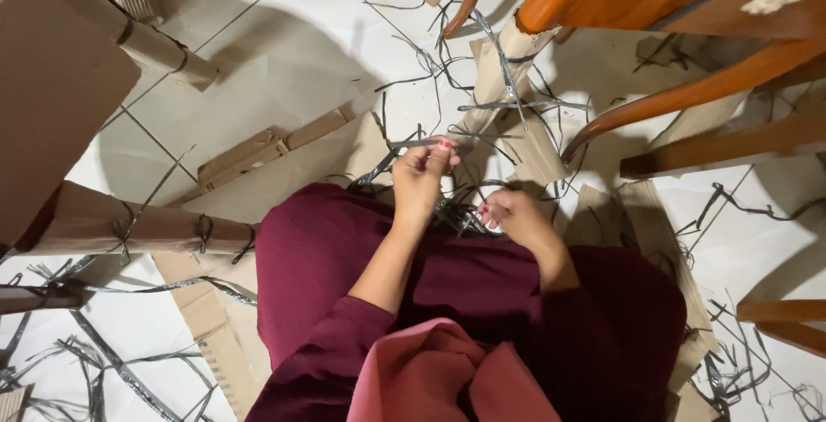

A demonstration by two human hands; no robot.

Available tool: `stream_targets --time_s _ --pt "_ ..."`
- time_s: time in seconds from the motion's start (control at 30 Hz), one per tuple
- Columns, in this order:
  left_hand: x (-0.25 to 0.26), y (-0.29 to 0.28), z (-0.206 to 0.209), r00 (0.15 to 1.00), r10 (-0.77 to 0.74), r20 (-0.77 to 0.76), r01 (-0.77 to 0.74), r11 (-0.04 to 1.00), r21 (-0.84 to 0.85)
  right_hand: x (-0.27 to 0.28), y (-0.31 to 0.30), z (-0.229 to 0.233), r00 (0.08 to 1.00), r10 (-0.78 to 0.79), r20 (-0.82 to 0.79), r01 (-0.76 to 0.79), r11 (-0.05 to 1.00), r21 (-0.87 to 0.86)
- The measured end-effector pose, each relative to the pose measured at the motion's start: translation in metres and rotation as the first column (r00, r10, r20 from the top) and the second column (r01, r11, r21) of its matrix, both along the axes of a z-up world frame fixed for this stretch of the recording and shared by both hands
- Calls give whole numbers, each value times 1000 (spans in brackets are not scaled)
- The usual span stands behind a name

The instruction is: Wrapping wooden chair legs with cardboard strips and securing them with plastic ties, then trimming the ties with scissors.

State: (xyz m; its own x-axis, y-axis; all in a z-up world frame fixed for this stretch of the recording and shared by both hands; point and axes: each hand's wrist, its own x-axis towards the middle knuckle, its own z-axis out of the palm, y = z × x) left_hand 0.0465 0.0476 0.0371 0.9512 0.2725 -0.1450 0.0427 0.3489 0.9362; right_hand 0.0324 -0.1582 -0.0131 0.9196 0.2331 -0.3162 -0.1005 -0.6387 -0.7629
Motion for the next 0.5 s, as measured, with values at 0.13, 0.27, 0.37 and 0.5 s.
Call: stream_targets --time_s 0.13,0.27,0.37,0.5 --pt "4 -1 -13 1000 30 1 -30 998 -56 7 -15 -38 998 29 -58 -57 812 -581" --pt "1 -3 -18 999 -38 15 38 999 -6 7 -1 31 931 -73 358 139 977 -162" --pt "2 -8 -33 996 -84 12 84 996 -10 0 17 70 839 -229 494 122 963 240" --pt "-3 -19 -20 994 -102 -49 104 994 42 -4 32 38 908 -308 284 140 862 488"
